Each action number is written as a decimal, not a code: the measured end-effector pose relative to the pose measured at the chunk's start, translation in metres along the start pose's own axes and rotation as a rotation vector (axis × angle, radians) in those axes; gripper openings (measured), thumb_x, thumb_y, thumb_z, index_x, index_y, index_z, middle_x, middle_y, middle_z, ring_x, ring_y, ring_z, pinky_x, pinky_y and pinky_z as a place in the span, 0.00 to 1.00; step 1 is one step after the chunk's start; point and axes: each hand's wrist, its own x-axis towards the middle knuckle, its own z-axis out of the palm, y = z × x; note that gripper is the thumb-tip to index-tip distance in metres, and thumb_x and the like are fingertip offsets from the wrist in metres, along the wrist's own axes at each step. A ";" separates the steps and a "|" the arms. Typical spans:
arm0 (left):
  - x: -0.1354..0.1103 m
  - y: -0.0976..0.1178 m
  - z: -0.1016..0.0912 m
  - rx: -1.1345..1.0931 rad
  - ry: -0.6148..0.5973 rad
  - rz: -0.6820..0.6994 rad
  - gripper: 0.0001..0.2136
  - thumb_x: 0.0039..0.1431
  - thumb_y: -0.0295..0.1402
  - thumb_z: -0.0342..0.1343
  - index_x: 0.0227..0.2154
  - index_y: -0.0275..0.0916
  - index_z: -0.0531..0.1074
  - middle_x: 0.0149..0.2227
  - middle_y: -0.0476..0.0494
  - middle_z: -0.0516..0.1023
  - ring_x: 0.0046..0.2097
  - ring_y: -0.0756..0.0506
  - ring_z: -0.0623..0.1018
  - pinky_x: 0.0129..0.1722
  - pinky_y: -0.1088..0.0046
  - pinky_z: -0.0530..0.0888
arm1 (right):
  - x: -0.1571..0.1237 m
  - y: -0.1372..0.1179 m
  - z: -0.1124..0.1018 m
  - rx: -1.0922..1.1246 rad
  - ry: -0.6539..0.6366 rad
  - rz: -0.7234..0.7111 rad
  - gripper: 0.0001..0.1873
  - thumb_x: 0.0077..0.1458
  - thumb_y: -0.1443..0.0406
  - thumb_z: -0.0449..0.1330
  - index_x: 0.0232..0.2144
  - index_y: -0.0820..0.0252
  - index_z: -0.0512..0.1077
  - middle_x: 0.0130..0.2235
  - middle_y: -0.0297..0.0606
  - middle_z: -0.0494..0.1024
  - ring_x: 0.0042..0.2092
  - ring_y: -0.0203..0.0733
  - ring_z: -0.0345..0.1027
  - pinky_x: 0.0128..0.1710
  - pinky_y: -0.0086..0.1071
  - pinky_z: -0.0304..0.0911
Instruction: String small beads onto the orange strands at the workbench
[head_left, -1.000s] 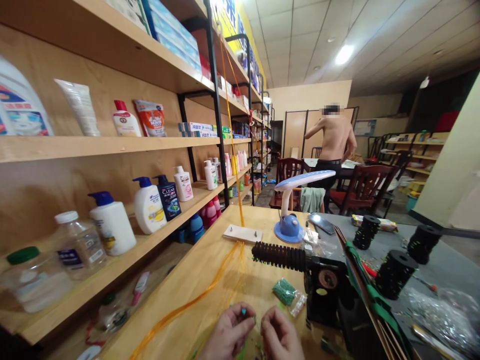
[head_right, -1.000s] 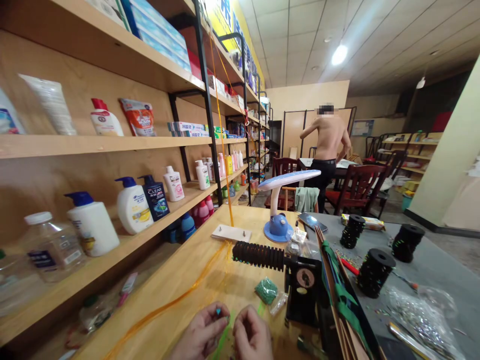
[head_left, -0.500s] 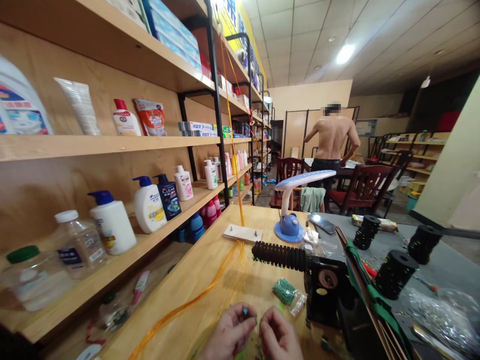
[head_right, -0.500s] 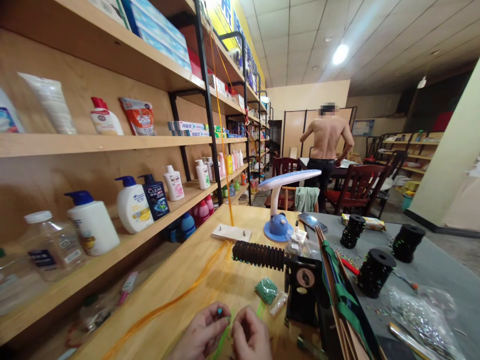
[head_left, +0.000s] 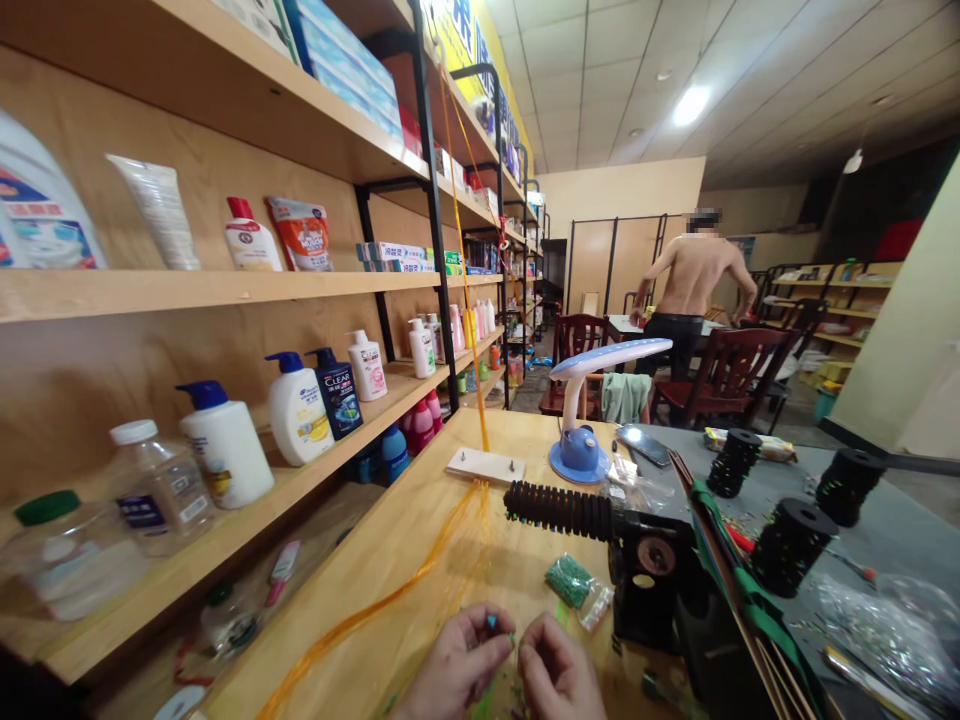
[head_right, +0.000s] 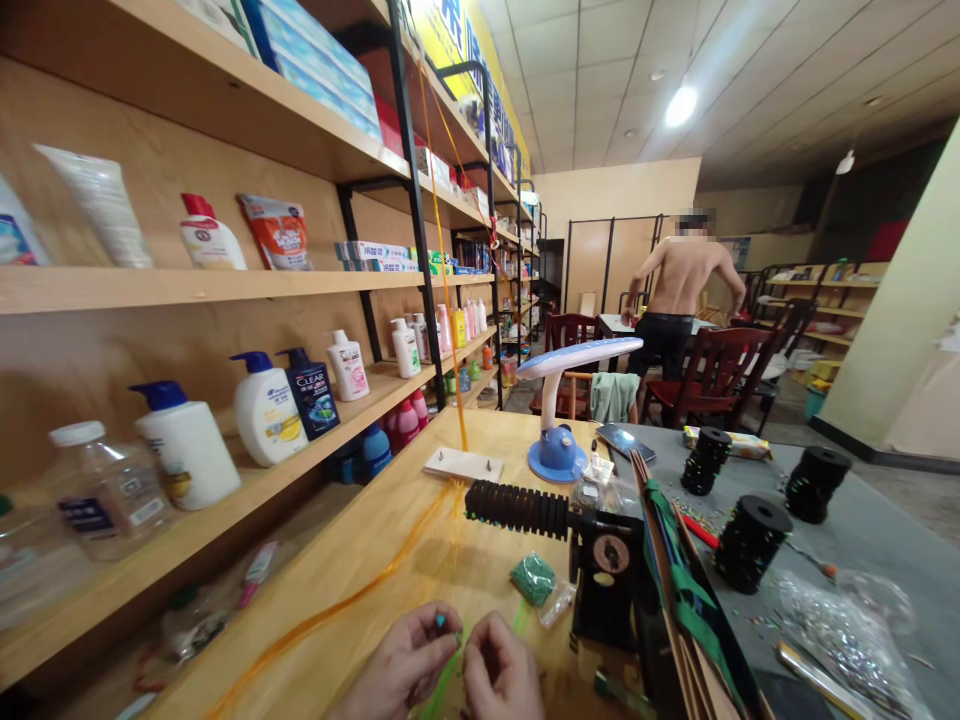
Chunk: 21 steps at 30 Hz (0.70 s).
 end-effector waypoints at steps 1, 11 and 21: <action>0.000 0.000 0.000 0.018 -0.004 0.013 0.19 0.39 0.44 0.72 0.29 0.38 0.73 0.19 0.59 0.66 0.17 0.58 0.55 0.18 0.78 0.48 | 0.000 0.000 0.000 -0.014 -0.006 -0.001 0.13 0.62 0.58 0.52 0.27 0.56 0.63 0.22 0.27 0.62 0.24 0.35 0.56 0.23 0.27 0.52; -0.003 0.012 0.002 0.100 -0.033 0.076 0.17 0.38 0.40 0.73 0.24 0.37 0.72 0.20 0.57 0.67 0.21 0.55 0.60 0.20 0.79 0.54 | 0.002 -0.017 -0.001 -0.087 0.046 -0.014 0.16 0.59 0.54 0.56 0.25 0.57 0.65 0.23 0.28 0.63 0.25 0.36 0.58 0.25 0.27 0.55; -0.007 0.024 0.000 0.226 -0.033 0.091 0.15 0.36 0.36 0.73 0.22 0.36 0.74 0.23 0.52 0.74 0.28 0.49 0.69 0.29 0.75 0.63 | 0.004 -0.026 -0.008 -0.287 -0.055 -0.009 0.11 0.59 0.58 0.55 0.33 0.58 0.72 0.22 0.29 0.67 0.25 0.38 0.61 0.26 0.29 0.53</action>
